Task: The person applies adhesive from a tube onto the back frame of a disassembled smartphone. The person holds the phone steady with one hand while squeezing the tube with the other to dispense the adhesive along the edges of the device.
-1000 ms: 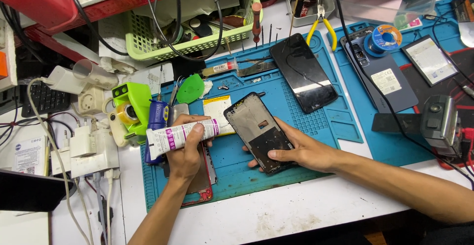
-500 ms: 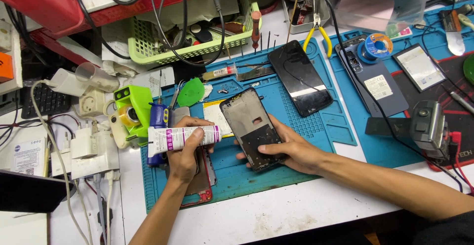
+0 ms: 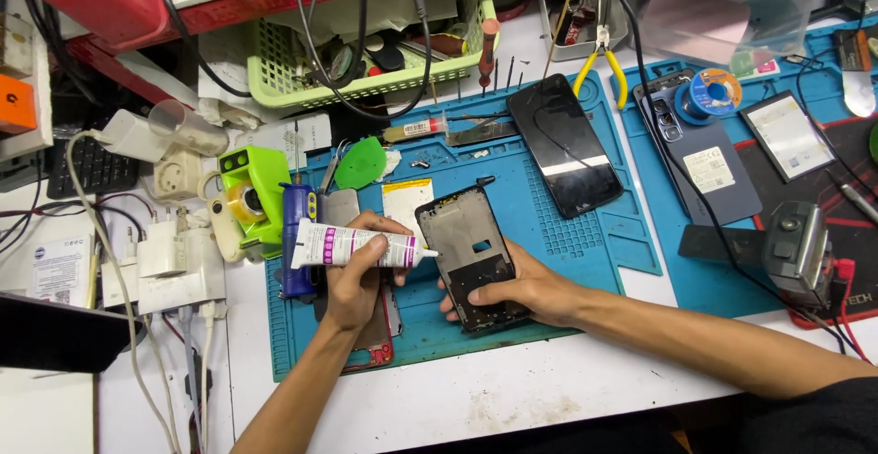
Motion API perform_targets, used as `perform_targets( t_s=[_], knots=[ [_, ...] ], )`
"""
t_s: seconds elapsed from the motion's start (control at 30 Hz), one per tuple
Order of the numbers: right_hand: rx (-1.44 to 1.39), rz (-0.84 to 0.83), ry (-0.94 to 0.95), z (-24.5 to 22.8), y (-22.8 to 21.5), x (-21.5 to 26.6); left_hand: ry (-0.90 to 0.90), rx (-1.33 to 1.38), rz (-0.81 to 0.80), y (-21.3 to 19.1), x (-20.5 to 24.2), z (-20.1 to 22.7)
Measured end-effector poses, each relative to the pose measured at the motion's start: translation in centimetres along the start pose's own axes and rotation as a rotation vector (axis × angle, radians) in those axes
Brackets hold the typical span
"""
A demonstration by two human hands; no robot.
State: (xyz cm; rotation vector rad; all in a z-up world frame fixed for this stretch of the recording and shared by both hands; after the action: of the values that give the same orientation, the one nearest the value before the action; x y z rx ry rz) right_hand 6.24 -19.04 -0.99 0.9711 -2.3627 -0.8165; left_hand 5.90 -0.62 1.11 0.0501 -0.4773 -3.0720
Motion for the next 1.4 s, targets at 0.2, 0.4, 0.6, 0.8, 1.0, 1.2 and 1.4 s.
perform_targets(
  t_s=[0.2, 0.4, 0.6, 0.8, 1.0, 1.2, 1.4],
  knots=[
    [-0.063, 0.073, 0.019, 1.4, -0.9, 0.0, -0.012, -0.034, -0.005, -0.3, 0.3, -0.1],
    [-0.029, 0.082, 0.015, -1.3, 1.1, 0.1, 0.023, -0.314, 0.070, -2.4, 0.4, -0.1],
    [-0.051, 0.106, 0.030, -0.4, 0.4, 0.1, 0.006, -0.371, 0.114, -2.1, 0.6, 0.1],
    [-0.036, 0.087, 0.033, -0.4, 0.6, 0.1, -0.008, -0.400, 0.122, -1.9, 0.8, 0.2],
    [-0.019, 0.070, 0.028, -0.5, 0.7, 0.0, 0.004, -0.405, 0.130, -2.4, 0.6, 0.0],
    [-0.043, 0.088, 0.030, -0.4, 0.5, 0.0, -0.010, -0.398, 0.143, -2.1, 0.8, 0.2],
    [-0.042, 0.087, 0.018, -0.1, 0.2, 0.0, -0.003, -0.405, 0.141, -2.2, 0.8, 0.4]
  ],
)
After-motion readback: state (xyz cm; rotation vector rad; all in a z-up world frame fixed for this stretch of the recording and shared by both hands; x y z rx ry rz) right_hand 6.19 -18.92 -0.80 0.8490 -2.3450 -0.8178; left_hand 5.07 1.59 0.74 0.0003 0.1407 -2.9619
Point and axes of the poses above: each hand's wrist, its own x-axis away from the middle knuckle, its own y-axis out of the palm, z = x × y, the point moved 6 cm from there along -x, towards the middle knuckle, and after that the axes turned 3 degrees about -y, right-handed, at the moved point
